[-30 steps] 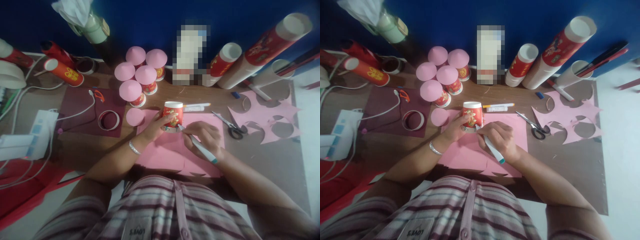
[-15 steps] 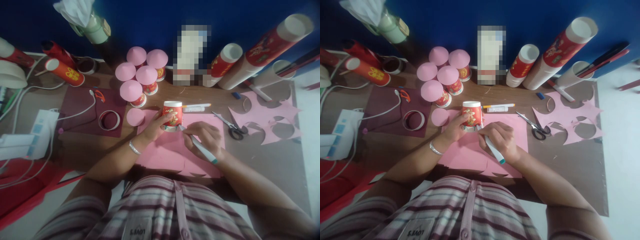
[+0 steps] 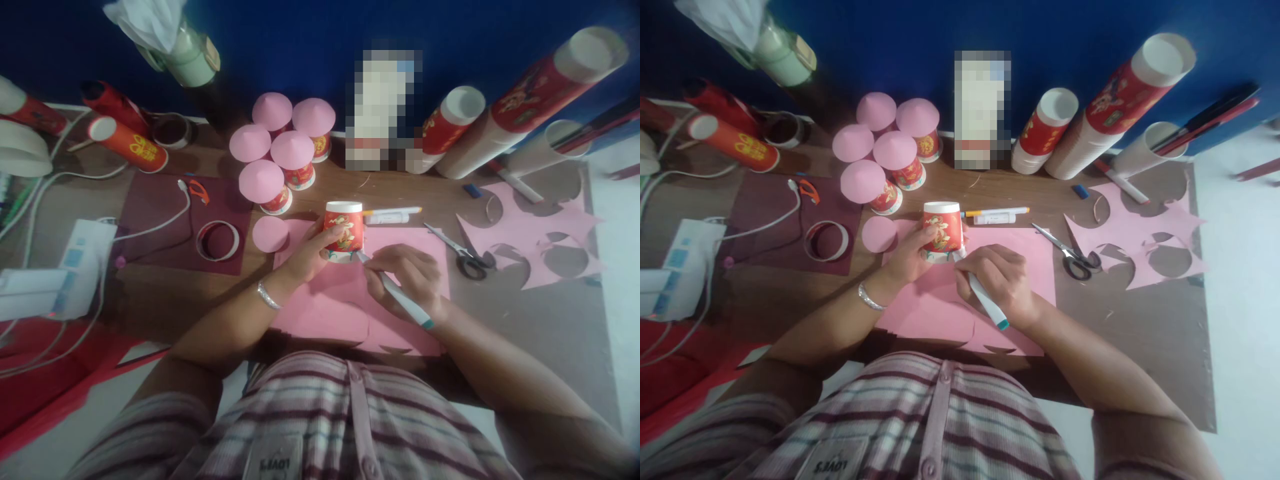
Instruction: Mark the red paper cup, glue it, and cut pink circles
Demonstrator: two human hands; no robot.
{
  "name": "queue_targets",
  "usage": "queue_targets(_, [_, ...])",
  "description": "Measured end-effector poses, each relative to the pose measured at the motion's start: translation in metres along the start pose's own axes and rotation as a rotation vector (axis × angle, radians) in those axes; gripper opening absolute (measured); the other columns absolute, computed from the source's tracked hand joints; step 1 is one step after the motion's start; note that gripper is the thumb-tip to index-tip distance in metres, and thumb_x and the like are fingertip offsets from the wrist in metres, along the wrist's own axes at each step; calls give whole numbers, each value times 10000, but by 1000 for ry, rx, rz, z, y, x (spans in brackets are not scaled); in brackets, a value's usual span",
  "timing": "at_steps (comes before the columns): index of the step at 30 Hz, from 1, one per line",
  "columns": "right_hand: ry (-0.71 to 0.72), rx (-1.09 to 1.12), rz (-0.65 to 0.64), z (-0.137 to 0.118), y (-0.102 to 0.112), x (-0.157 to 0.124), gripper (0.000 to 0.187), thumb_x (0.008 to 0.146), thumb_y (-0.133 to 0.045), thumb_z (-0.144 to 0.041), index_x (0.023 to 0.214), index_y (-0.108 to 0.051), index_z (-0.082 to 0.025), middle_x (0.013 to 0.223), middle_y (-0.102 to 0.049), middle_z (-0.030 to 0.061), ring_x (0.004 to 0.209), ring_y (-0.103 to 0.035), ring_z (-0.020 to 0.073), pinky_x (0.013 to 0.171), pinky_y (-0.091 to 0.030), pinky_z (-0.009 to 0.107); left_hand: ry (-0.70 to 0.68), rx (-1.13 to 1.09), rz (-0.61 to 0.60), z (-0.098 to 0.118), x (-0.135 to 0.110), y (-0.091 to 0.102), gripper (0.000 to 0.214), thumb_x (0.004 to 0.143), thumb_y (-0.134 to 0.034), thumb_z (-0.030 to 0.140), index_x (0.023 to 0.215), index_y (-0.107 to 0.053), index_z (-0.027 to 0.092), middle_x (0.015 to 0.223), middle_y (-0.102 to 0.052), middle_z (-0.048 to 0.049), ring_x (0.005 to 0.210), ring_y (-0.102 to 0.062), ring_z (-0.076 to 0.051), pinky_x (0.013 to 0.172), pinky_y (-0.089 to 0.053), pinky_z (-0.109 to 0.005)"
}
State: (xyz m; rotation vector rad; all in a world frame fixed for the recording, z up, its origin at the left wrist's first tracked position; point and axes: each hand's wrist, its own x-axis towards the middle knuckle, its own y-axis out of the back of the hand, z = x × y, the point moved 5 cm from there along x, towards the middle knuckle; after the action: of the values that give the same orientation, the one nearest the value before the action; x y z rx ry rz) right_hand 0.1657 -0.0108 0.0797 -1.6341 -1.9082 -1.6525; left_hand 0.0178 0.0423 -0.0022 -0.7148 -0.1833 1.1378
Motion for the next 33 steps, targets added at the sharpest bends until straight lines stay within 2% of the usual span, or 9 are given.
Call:
queue_targets(5, [-6, -7, -3, 0, -1, 0, 173, 897, -652, -77, 983, -590, -212, 729, -680, -10, 625, -660, 137, 573, -578, 279, 12, -9, 21, -2, 1, 2, 472, 805, -804, 492, 1149, -705, 184, 1105, -768, -104, 1099, -723, -288, 971, -554, -424])
queue_targets(21, [-8, 10, 5, -3, -2, 1, 179, 897, -645, -67, 984, -585, -212, 720, -679, -11, 625, -671, 140, 581, -584, 282, -4, -4, 16, -3, 2, 4, 425, 833, -780, 467, 1139, -721, 178, 1104, -773, -108, 1079, -732, -287, 942, -570, -416])
queue_targets(27, [77, 124, 12, -8, -1, -1, 119, 913, -624, -119, 979, -583, -210, 726, -687, 2, 625, -658, 147, 609, -620, 309, -27, -5, -13, -1, 1, 2, 398, 869, -749, 476, 1119, -736, 167, 1082, -777, -110, 1078, -740, -291, 927, -584, -406])
queue_targets(33, [80, 133, 21, -9, 0, 0, 129, 906, -625, -112, 983, -585, -208, 721, -682, 3, 617, -649, 148, 605, -616, 311, -21, -7, -21, -1, 1, 1, 433, 872, -743, 486, 1176, -727, 178, 1084, -781, -107, 1087, -738, -292, 919, -584, -398])
